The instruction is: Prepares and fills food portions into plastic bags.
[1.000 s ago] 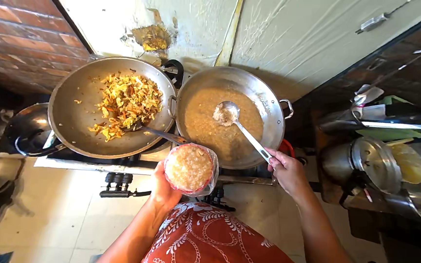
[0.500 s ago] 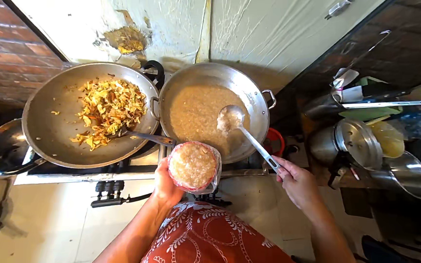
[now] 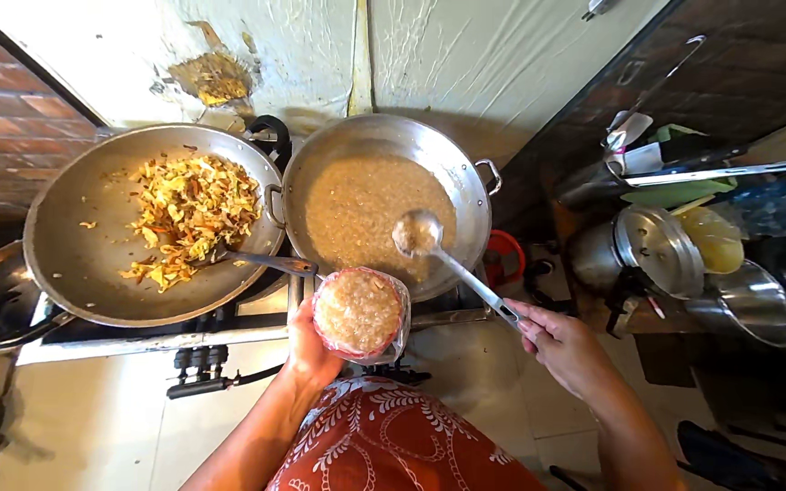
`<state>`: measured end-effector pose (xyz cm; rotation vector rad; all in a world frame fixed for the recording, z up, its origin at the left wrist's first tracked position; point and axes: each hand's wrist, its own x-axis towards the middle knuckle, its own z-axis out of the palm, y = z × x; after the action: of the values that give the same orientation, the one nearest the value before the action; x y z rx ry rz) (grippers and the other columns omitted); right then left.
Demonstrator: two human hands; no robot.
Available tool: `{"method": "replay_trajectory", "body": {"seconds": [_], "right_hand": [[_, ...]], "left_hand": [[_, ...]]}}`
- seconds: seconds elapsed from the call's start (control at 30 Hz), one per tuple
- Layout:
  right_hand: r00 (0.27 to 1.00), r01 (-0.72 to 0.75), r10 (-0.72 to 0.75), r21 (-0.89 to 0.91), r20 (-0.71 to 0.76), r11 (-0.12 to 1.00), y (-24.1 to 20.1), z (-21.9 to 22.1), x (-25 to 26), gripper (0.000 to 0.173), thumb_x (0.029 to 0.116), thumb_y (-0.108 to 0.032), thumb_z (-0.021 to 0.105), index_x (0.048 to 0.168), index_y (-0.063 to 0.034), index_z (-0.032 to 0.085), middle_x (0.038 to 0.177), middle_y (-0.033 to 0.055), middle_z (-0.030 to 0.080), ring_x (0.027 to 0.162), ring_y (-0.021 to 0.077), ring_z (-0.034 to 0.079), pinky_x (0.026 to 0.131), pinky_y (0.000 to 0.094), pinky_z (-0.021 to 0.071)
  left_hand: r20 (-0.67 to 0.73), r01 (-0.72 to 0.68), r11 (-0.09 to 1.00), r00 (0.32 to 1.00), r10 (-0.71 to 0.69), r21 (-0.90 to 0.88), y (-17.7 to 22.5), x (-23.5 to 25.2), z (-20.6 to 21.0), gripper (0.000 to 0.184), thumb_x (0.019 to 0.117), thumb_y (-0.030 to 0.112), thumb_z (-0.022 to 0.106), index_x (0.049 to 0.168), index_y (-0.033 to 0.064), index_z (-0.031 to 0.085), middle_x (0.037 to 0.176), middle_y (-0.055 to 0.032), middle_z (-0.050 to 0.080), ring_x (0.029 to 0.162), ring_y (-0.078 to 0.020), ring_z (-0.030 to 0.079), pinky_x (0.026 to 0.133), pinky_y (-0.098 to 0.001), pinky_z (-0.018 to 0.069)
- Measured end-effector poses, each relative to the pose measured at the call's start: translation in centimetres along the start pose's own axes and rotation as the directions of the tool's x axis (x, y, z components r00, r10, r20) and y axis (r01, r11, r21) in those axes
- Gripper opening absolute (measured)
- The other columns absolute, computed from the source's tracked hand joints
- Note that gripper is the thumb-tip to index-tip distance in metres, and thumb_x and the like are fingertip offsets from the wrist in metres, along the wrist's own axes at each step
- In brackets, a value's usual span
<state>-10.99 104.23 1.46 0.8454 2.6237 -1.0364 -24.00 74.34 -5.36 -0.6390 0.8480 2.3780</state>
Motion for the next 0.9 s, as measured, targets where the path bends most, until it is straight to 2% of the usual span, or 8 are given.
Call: {"method": "replay_trajectory", "body": {"seconds": [0.1,0.2,0.33,0.57,0.7,0.77,0.9], "right_hand": [[0.999,-0.031,0.033,-0.051,0.04,0.998,0.2,0.3,-0.3,0.037,0.1063,-0.006,0.046,0.137,-0.0122,0.066,0.086,0.0059,0.068,0.062,0.0099,0.057,0.058,0.0275,0.0497],[1.0,-0.015,0.015,-0.023,0.005,1.0,0.5,0.4,-0.7,0.038,0.1056,-0.006,0.046,0.137,-0.0116,0.066,0.083,0.0041,0.067,0.06,0.009,0.055,0.055,0.0256,0.0479],[0.997,0.052,-0.049,0.064,-0.055,0.997,0.8,0.2,-1.1,0.038,0.1032,-0.008,0.048,0.135,-0.0105,0.067,0.082,0.0017,0.066,0.06,0.0062,0.056,0.053,0.022,0.048],[0.954,0.232,-0.185,0.187,-0.237,0.955,0.0,-0.7,-3.6,0.039,0.0998,-0.018,0.05,0.132,-0.0088,0.069,0.078,-0.0045,0.065,0.056,-0.0003,0.055,0.047,0.0143,0.0445],[0.921,0.338,-0.277,0.207,-0.275,0.918,-1.1,-1.3,-5.4,0.036,0.1016,-0.012,0.05,0.133,-0.0027,0.067,0.08,-0.0037,0.066,0.059,-0.0019,0.055,0.049,0.0126,0.0458],[0.901,0.392,-0.327,0.212,-0.285,0.895,-1.5,-1.4,-6.2,0.036,0.1018,-0.009,0.05,0.132,0.0019,0.065,0.082,-0.0021,0.066,0.061,-0.0022,0.056,0.051,0.0125,0.0474],[0.825,0.515,-0.475,0.062,-0.306,0.855,-1.2,-1.0,-6.9,0.034,0.1031,-0.007,0.048,0.129,0.0079,0.065,0.086,0.0044,0.068,0.068,-0.0029,0.058,0.061,0.0116,0.0503]], "left_hand": [[0.013,0.003,1.0,1.0,-0.003,0.008,0.0,0.2,-0.3,0.054,0.1063,0.037,0.012,0.116,0.0073,0.056,0.102,-0.0163,0.07,0.096,-0.0289,0.07,0.082,-0.0502,0.0586],[0.005,0.003,1.0,1.0,-0.003,0.012,-0.1,0.3,-0.2,0.054,0.1065,0.036,0.012,0.117,0.0078,0.056,0.103,-0.0154,0.07,0.097,-0.0289,0.07,0.082,-0.0502,0.0585],[0.01,0.005,1.0,1.0,-0.006,0.002,0.0,0.6,0.0,0.054,0.1072,0.038,0.012,0.116,0.0087,0.057,0.101,-0.0147,0.07,0.094,-0.028,0.071,0.08,-0.0497,0.0592],[0.064,-0.008,1.0,0.998,0.007,0.01,0.1,2.3,1.2,0.054,0.1081,0.038,0.013,0.119,0.0071,0.056,0.104,-0.0171,0.069,0.097,-0.0302,0.07,0.083,-0.0521,0.0578],[0.062,-0.015,1.0,0.998,0.015,0.003,0.0,4.0,3.1,0.054,0.1082,0.039,0.015,0.121,0.007,0.056,0.106,-0.0178,0.069,0.098,-0.0307,0.069,0.084,-0.0523,0.057],[0.072,-0.023,1.0,0.997,0.021,0.016,-0.2,4.9,4.0,0.054,0.108,0.041,0.014,0.121,0.0093,0.056,0.104,-0.0155,0.069,0.096,-0.0289,0.069,0.081,-0.0505,0.0571],[0.115,-0.031,1.0,0.993,0.03,0.005,-0.4,6.4,5.4,0.055,0.1075,0.044,0.013,0.123,0.0128,0.056,0.106,-0.0138,0.068,0.099,-0.0286,0.068,0.083,-0.0515,0.0559]]}}
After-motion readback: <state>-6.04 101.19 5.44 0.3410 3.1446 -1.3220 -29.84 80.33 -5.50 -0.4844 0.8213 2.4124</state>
